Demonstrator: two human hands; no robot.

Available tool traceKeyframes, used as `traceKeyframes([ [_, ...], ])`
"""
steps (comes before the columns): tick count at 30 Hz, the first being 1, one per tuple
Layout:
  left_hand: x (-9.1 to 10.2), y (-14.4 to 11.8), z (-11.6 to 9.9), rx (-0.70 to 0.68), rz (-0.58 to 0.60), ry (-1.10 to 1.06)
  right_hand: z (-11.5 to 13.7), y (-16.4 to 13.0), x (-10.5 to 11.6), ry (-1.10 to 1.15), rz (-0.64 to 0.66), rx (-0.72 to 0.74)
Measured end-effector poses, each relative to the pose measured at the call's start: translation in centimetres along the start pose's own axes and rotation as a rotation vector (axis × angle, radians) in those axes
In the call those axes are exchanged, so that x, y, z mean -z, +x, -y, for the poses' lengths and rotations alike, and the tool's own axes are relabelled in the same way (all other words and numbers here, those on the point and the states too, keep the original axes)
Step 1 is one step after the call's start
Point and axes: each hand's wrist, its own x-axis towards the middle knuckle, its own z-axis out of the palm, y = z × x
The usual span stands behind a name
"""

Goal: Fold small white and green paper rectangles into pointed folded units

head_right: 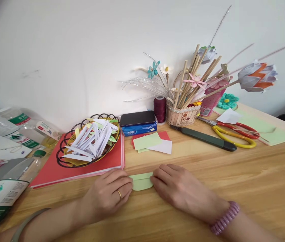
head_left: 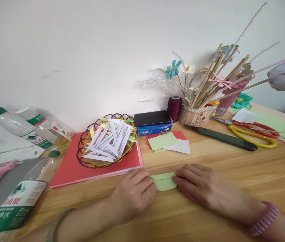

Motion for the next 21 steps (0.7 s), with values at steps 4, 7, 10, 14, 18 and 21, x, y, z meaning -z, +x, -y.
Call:
traceKeyframes([
  [4,0.01,0.47,0.07,0.121,-0.024,-0.138,0.25,-0.12,-0.44,0.099,0.001,-0.127],
  [7,0.19,0.68,0.08,0.234,0.011,-0.264,0.35,0.03,-0.46,0.214,-0.006,-0.212],
  [10,0.38,0.77,0.02,0.343,0.037,-0.366,0.36,0.29,-0.37,0.321,-0.017,-0.314],
  [14,0.36,0.62,-0.20,0.405,0.028,-0.390,0.33,0.25,-0.54,0.412,-0.044,-0.381],
  [18,0.24,0.28,-0.34,0.393,0.005,-0.368,0.33,-0.06,-0.72,0.415,-0.056,-0.387],
  [21,0.31,0.19,-0.27,0.378,0.008,-0.360,0.38,-0.11,-0.63,0.362,-0.061,-0.361],
])
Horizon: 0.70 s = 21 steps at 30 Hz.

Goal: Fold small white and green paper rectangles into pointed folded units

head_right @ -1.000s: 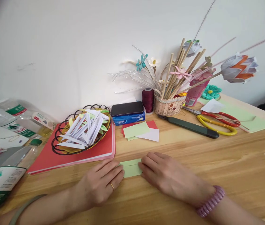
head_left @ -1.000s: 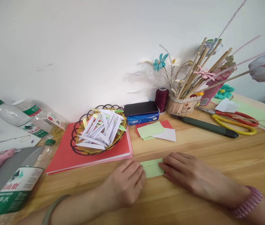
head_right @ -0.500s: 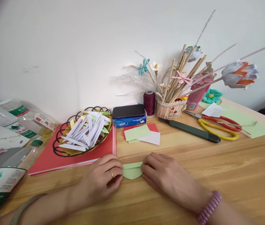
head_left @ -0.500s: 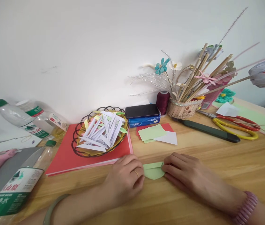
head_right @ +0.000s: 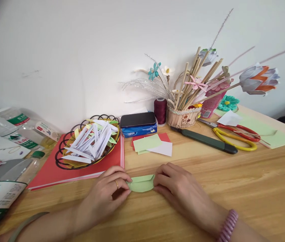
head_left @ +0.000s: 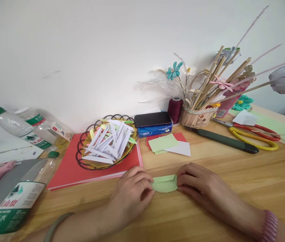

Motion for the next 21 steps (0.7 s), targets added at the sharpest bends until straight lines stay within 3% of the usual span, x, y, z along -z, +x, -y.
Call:
traceKeyframes([
  [9,-0.01,0.20,0.08,0.052,0.010,-0.086,0.39,0.24,0.43,-0.024,0.034,0.012],
  [21,-0.08,0.49,-0.07,0.176,0.050,-0.124,0.75,0.76,-0.37,0.004,0.018,-0.146],
])
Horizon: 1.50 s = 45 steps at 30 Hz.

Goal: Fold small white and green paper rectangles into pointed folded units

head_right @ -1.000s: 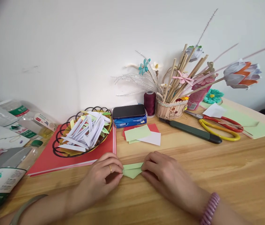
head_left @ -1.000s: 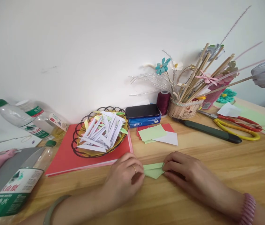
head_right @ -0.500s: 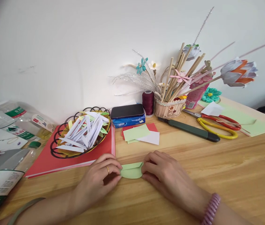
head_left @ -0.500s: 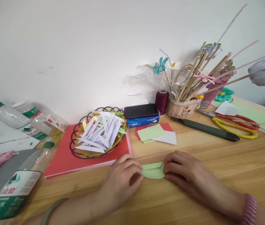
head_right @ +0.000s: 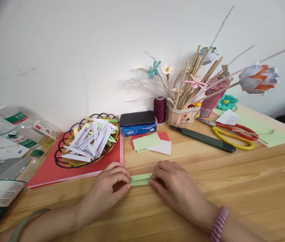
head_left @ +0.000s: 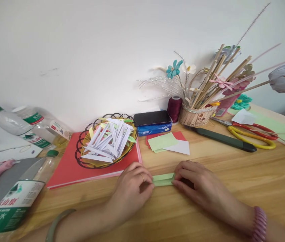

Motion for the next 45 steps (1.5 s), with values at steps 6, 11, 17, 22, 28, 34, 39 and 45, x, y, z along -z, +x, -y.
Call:
traceKeyframes([
  [6,-0.2,0.2,-0.2,0.051,0.019,0.061,0.3,0.1,-0.2,-0.107,0.005,0.015],
  [11,-0.2,0.3,-0.4,0.081,0.037,0.076,0.1,0.3,-0.4,-0.230,-0.007,0.102],
  [17,-0.6,0.4,-0.4,0.107,0.057,0.177,0.0,0.3,-0.9,-0.339,-0.032,0.147],
  [22,-0.8,0.5,-0.4,0.136,0.074,0.231,0.1,0.4,-0.7,-0.422,-0.048,0.199],
  [28,-0.8,0.6,-0.4,0.129,0.067,0.247,0.0,0.4,-0.8,-0.478,-0.006,0.242],
  [34,-0.9,0.6,-0.3,0.096,0.071,0.301,0.6,0.3,-0.6,-0.498,-0.026,0.234],
  [39,-0.9,0.5,-0.1,0.079,0.087,0.355,1.6,-0.1,0.0,-0.553,-0.139,0.316],
  [45,-0.9,0.5,-0.1,0.069,0.075,0.367,2.5,-1.2,-1.5,-0.559,-0.047,0.498],
])
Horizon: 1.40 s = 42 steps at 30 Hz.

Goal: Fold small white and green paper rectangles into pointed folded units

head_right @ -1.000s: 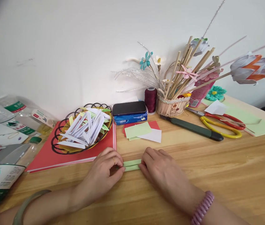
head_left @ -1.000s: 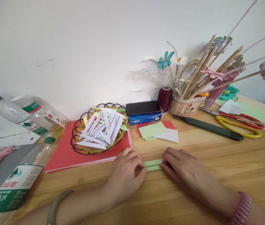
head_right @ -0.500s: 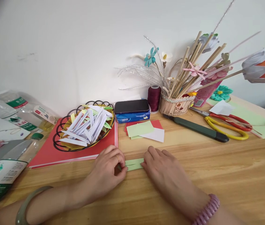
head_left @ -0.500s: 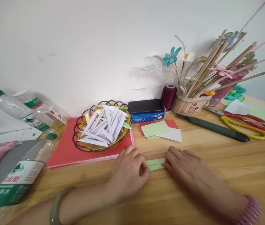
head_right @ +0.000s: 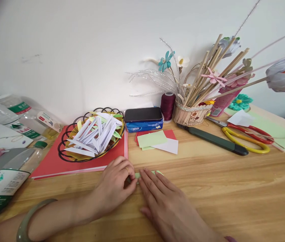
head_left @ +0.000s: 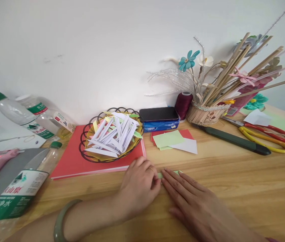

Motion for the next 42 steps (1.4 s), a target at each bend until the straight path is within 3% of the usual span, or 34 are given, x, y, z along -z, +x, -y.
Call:
traceKeyframes([
  [3,0.2,-0.2,0.2,-0.013,-0.030,-0.018,0.3,-0.2,-0.6,0.025,0.039,-0.036],
  [6,0.4,-0.8,0.7,-0.136,-0.091,-0.008,0.2,-0.6,-0.7,0.029,0.051,-0.051],
  [10,0.1,-1.8,1.3,-0.407,-0.183,0.237,-0.3,-1.0,-0.6,0.037,0.060,-0.052],
  [14,-0.1,-2.3,1.0,-0.515,-0.146,0.446,-0.8,-1.2,-0.4,0.059,0.080,-0.044],
  [27,0.5,-2.5,0.9,-0.560,-0.028,0.568,-1.4,-1.8,-0.2,0.310,0.111,-0.076],
  [34,0.5,-2.7,0.6,-0.589,-0.022,0.622,-2.3,-1.9,-0.3,0.484,0.062,-0.390],
  [42,0.2,-2.7,0.7,-0.581,-0.035,0.604,-2.7,-0.3,-1.3,0.511,-0.069,-0.498],
])
